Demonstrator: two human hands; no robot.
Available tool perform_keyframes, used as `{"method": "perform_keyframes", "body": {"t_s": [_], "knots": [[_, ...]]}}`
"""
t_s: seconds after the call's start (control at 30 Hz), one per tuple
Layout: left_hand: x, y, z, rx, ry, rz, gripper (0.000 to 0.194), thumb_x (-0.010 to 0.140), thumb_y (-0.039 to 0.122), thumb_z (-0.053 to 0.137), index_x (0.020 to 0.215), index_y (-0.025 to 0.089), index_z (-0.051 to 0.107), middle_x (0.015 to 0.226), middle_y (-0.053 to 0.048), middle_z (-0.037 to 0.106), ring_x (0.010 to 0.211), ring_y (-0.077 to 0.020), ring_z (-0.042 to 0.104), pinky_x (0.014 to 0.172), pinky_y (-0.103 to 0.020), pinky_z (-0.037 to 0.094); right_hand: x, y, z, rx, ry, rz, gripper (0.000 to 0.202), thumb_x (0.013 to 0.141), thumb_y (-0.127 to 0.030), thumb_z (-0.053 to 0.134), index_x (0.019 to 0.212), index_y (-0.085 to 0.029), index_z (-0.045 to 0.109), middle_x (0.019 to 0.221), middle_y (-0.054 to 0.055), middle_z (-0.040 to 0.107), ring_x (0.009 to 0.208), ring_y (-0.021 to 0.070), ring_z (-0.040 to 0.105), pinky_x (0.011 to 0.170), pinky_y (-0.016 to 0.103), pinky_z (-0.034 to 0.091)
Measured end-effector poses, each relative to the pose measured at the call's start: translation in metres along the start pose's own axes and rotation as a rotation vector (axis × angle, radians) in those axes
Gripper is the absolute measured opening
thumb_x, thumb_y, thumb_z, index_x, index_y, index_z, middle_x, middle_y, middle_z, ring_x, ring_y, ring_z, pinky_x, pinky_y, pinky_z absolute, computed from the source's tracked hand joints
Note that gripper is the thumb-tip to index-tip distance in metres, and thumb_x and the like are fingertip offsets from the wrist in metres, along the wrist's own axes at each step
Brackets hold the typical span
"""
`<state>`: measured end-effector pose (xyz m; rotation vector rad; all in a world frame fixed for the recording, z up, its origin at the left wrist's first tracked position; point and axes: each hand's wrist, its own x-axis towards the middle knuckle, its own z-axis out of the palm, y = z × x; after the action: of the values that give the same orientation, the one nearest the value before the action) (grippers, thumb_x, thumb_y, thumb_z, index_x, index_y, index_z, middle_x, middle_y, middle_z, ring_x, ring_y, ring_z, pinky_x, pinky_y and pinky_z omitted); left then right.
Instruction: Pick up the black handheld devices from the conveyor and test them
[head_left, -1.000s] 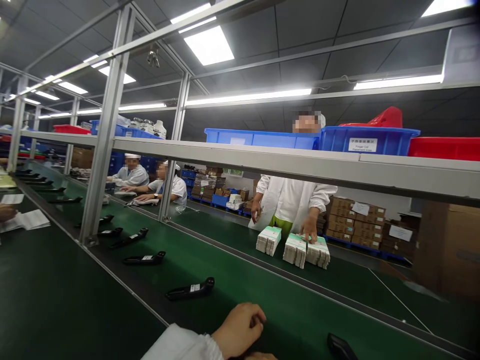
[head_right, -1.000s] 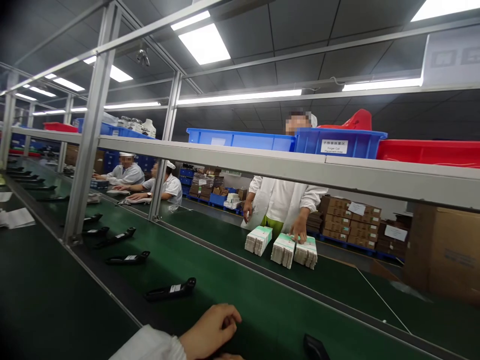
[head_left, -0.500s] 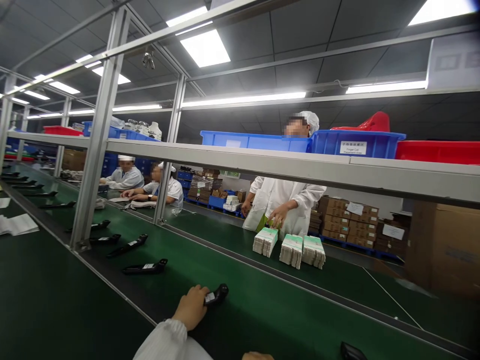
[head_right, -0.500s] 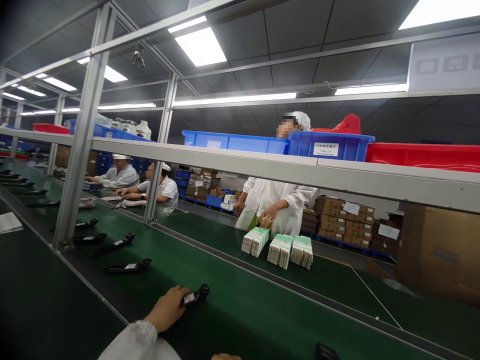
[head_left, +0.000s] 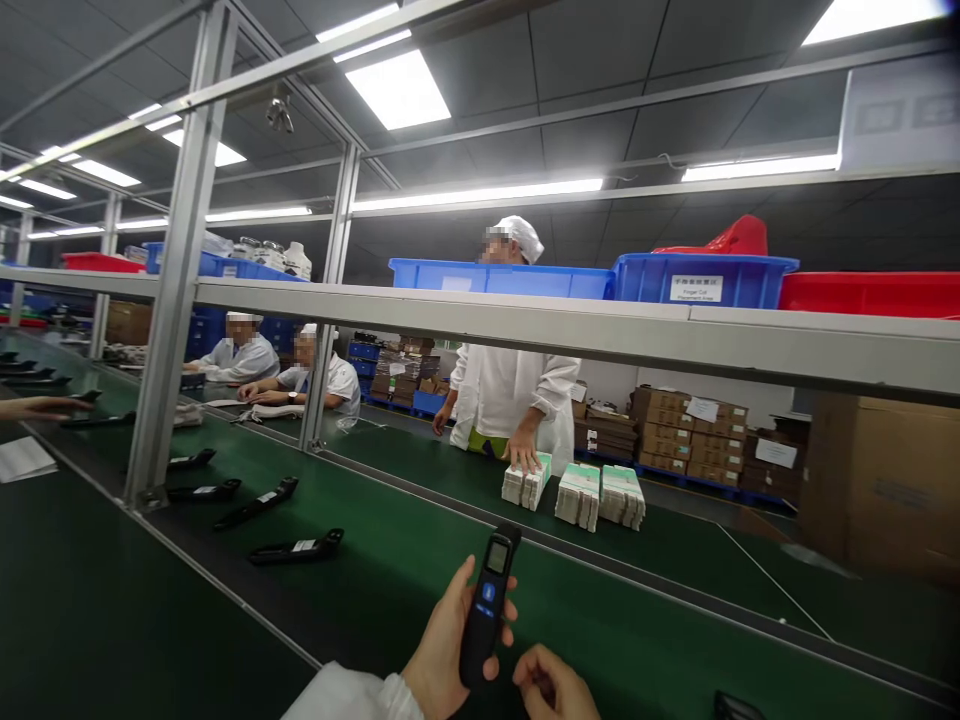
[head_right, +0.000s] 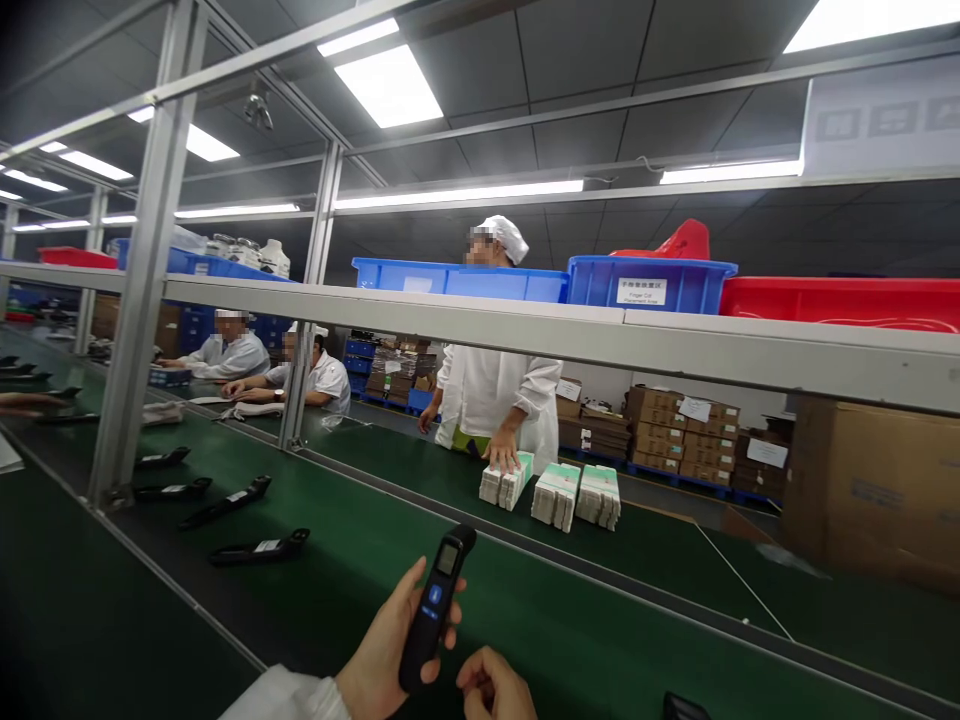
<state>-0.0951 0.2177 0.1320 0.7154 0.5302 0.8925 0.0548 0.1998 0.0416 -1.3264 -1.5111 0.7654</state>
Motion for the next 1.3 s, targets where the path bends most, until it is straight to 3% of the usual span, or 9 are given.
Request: {"method": "perform_keyframes", "body": {"t_s": [0.27, 0.4, 0.57, 0.7, 0.87, 1.03, 1.13, 1.23, 1.3], "knots": [[-0.003, -0.01, 0.01, 0.035, -0.045, 0.023, 0.043, 0.081, 0.051, 0.042, 0.094, 0.012, 0.058, 0.065, -0.004, 0.058, 0.057, -0.0133, 0.054, 0.035, -0.018, 0.035, 0.0, -0.016, -0.017, 0.047, 0.196, 0.055, 0.049, 0.071, -0.068, 0.044, 0.065, -0.022, 0.059, 0.05, 0.0, 0.053, 0.043, 0.0135, 0.044, 0.047, 0.026, 0.035], [0.0, -0.016, 0.009, 0.351, 0.1, 0.212, 0.036, 0.075, 0.047, 0.053, 0.093, 0.017, 0.055, 0.071, -0.002, 0.056, 0.063, -0.0137, 0.052, 0.043, -0.02, 0.037, -0.002, -0.027, -0.019, 0.173, 0.245, 0.082, 0.058, 0.068, -0.075, 0.042, 0.074, -0.021, 0.063, 0.048, 0.0, 0.051, 0.04, 0.0134, 0.045, 0.042, 0.026, 0.037], [0.003, -0.023, 0.006, 0.786, 0.206, 0.485, 0.054, 0.068, 0.039, 0.063, 0.116, 0.022, 0.045, 0.102, -0.005, 0.059, 0.093, -0.0207, 0.056, 0.078, -0.027, 0.044, -0.004, -0.039, -0.013, 0.348, 0.246, 0.142, 0.067, 0.057, -0.076, 0.053, 0.093, -0.022, 0.067, 0.089, 0.008, 0.066, 0.079, 0.023, 0.061, 0.062, 0.027, 0.049], [0.0, -0.028, 0.009, 0.792, 0.166, 0.459, 0.059, 0.07, 0.041, 0.061, 0.123, 0.024, 0.042, 0.112, -0.009, 0.058, 0.099, -0.024, 0.055, 0.078, -0.028, 0.046, -0.007, -0.055, -0.012, 0.484, 0.068, 0.177, 0.068, 0.06, -0.073, 0.056, 0.103, -0.022, 0.064, 0.108, 0.008, 0.064, 0.101, 0.0268, 0.056, 0.079, 0.028, 0.048], [-0.003, -0.038, 0.013, 0.79, 0.103, 0.442, 0.063, 0.07, 0.043, 0.062, 0.127, 0.024, 0.041, 0.124, -0.012, 0.051, 0.11, -0.0249, 0.05, 0.086, -0.028, 0.043, -0.01, -0.07, -0.014, 0.506, 0.063, 0.185, 0.066, 0.06, -0.073, 0.056, 0.1, -0.021, 0.065, 0.1, 0.008, 0.065, 0.099, 0.0273, 0.057, 0.079, 0.027, 0.048], [0.005, -0.027, 0.006, 0.768, -0.02, 0.353, 0.054, 0.076, 0.052, 0.051, 0.121, 0.023, 0.046, 0.098, -0.007, 0.058, 0.092, -0.0208, 0.055, 0.078, -0.03, 0.046, -0.006, -0.054, -0.016, 0.589, 0.117, 0.162, 0.062, 0.059, -0.071, 0.059, 0.094, -0.02, 0.064, 0.086, 0.006, 0.065, 0.081, 0.0232, 0.06, 0.066, 0.028, 0.049], [0.011, 0.0, -0.014, 0.932, 0.106, 0.355, 0.047, 0.082, 0.049, 0.04, 0.119, 0.022, 0.048, 0.099, -0.007, 0.058, 0.094, -0.0218, 0.055, 0.07, -0.03, 0.047, -0.004, -0.044, -0.014, 0.635, 0.134, 0.173, 0.058, 0.058, -0.07, 0.06, 0.087, -0.02, 0.064, 0.077, 0.004, 0.063, 0.074, 0.0207, 0.059, 0.059, 0.027, 0.046], [0.014, 0.031, -0.05, 1.471, 0.379, 0.538, 0.055, 0.076, 0.018, 0.045, 0.13, 0.02, 0.038, 0.123, -0.01, 0.051, 0.118, -0.0238, 0.043, 0.095, -0.037, 0.038, -0.006, -0.043, -0.012, 0.646, 0.177, 0.217, 0.058, 0.056, -0.07, 0.062, 0.087, -0.021, 0.065, 0.072, 0.002, 0.06, 0.069, 0.0182, 0.056, 0.056, 0.025, 0.044], [0.014, 0.048, -0.078, 1.786, 0.643, 0.486, 0.062, 0.072, 0.003, 0.037, 0.134, 0.011, 0.033, 0.135, -0.014, 0.042, 0.129, -0.025, 0.032, 0.102, -0.041, 0.029, -0.007, -0.045, -0.011, 0.671, 0.185, 0.232, 0.059, 0.053, -0.071, 0.064, 0.087, -0.022, 0.065, 0.071, 0.001, 0.058, 0.066, 0.017, 0.055, 0.055, 0.025, 0.043]]}}
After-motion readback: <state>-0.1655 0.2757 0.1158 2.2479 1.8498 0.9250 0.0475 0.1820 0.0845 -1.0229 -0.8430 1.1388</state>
